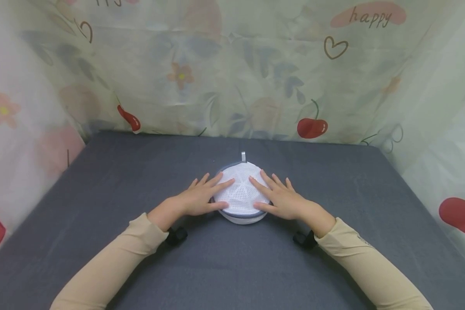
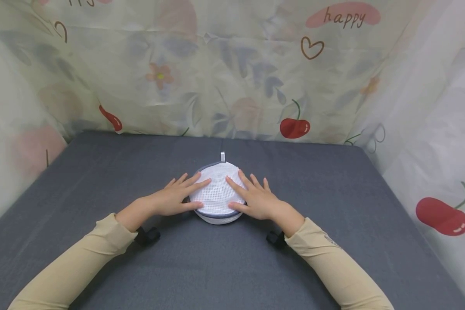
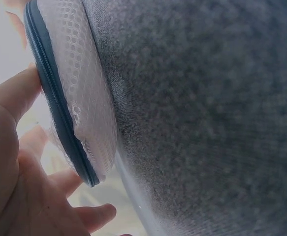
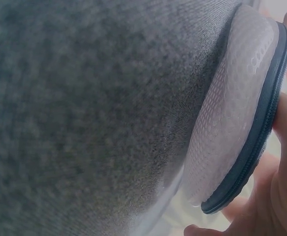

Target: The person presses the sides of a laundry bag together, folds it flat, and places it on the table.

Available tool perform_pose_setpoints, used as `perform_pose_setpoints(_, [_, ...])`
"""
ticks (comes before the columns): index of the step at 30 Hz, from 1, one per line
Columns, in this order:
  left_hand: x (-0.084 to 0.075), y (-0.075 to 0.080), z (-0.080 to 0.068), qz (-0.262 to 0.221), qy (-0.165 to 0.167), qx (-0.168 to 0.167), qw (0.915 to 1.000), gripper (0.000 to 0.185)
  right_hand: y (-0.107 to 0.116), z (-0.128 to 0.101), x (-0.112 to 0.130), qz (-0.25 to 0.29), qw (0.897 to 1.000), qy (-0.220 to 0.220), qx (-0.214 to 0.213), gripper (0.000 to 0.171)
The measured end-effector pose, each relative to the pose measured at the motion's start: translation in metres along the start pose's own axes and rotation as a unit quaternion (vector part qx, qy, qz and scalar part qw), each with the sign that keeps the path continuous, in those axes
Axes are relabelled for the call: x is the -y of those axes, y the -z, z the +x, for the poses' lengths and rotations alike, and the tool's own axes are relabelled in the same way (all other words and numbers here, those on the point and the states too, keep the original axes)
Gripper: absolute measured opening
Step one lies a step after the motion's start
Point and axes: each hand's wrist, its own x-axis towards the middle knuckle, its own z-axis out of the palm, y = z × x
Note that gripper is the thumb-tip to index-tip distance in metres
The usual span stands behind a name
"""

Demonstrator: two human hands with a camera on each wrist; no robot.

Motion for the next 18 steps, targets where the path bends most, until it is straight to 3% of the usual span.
perform_pose_setpoints(11, [0.0008, 0.0032, -0.0025, 0.011, -0.001, 0.001, 0.9999, 0.069, 0.0010, 0.0014, -0.0003, 0.002, 1.000, 0.009, -0.008, 0.073])
perform_pose_setpoints(18, [0.0023, 0.0052, -0.0032, 0.012, -0.025, -0.032, 0.9991, 0.070, 0.0067, -0.0010, -0.0002, 0.034, 0.998, 0.034, -0.043, 0.073])
